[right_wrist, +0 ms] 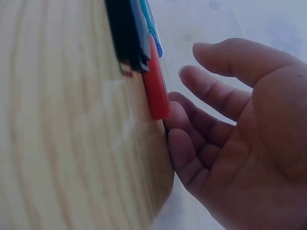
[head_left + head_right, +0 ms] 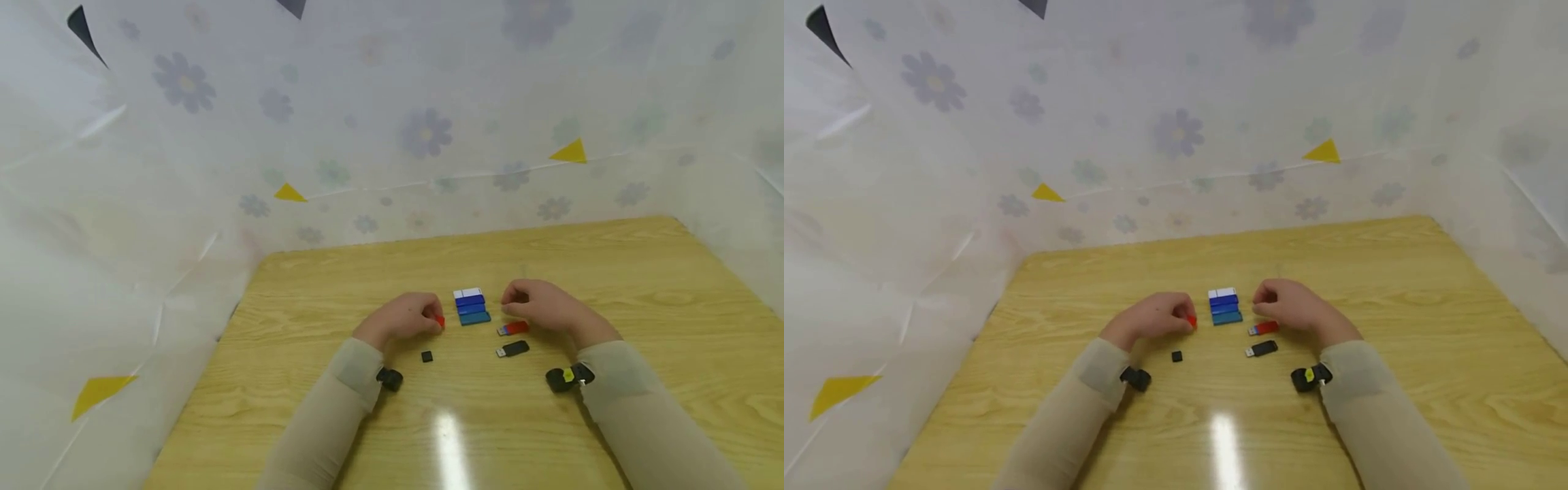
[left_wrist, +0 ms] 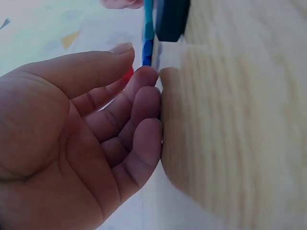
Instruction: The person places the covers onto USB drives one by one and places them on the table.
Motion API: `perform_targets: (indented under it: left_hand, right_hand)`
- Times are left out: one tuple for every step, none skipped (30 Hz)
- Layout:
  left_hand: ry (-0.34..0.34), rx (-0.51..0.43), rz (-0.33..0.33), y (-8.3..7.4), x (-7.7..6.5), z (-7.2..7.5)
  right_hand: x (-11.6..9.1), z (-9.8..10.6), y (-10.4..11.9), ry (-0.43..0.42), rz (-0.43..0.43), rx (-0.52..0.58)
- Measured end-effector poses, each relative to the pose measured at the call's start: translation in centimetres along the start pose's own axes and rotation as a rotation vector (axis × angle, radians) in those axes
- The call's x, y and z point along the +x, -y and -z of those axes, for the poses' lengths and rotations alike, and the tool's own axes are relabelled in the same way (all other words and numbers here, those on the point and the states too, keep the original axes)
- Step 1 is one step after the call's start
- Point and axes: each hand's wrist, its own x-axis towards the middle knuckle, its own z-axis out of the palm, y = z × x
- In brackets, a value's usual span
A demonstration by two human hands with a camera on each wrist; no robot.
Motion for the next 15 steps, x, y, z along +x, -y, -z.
perform_targets:
  left_hand:
    - [0.001,-0.022,-0.002,0.1,-0.1,-0.1]
    - [0.000,-0.044,-0.003,0.2,-0.1,-0.1]
    - [0.000,-0.063,-0.002,0.2,-0.2,-0.2]
    - [0.001,-0.089,0.000,0.3,-0.2,-0.3]
    - [0.003,-0.112,-0.001,0.3,-0.3,-0.3]
    - [0.004,-0.136,-0.001,0.3,-0.3,-0.4]
    - [0.004,-0.153,-0.003,0.3,-0.3,-0.5]
    - [0.004,-0.164,-0.002,0.3,-0.3,-0.5]
    - [0.006,-0.172,-0.002,0.2,-0.3,-0.6]
    - [0.007,-0.180,-0.004,0.2,-0.3,-0.6]
    - [0.008,-0.183,-0.007,0.2,-0.1,-0.7]
    - [0.009,-0.185,-0.008,0.1,-0.1,-0.7]
    - [0.007,-0.183,-0.010,0.1,0.0,-0.7]
    - [0.007,-0.182,-0.012,0.0,0.0,-0.8]
    - [0.005,-0.180,-0.013,-0.1,0.0,-0.8]
  right_hand:
    - [-0.1,0.0,0.0,0.001,0.004,-0.001]
    - [-0.2,0.1,-0.1,0.002,0.005,-0.004]
    - [-0.3,0.1,-0.2,0.002,0.008,-0.003]
    - [-0.5,0.2,-0.4,0.003,0.010,-0.003]
    - [-0.6,0.3,-0.6,0.004,0.013,-0.005]
    - [-0.7,0.5,-0.8,0.008,0.016,-0.007]
    - [-0.9,0.7,-1.1,0.012,0.017,-0.007]
    - [-1.1,0.9,-1.4,0.019,0.016,-0.005]
    - [-1.4,1.2,-1.6,0.030,0.018,-0.002]
    - [-1.6,1.4,-1.9,0.041,0.019,-0.004]
    - [-1.8,1.7,-2.2,0.054,0.020,0.000]
    - [-2.1,2.0,-2.4,0.072,0.018,0.004]
    - [-2.3,2.2,-2.5,0.091,0.016,0.011]
    - [-2.5,2.5,-2.6,0.109,0.017,0.014]
    - [-2.7,2.7,-2.7,0.128,0.019,0.017]
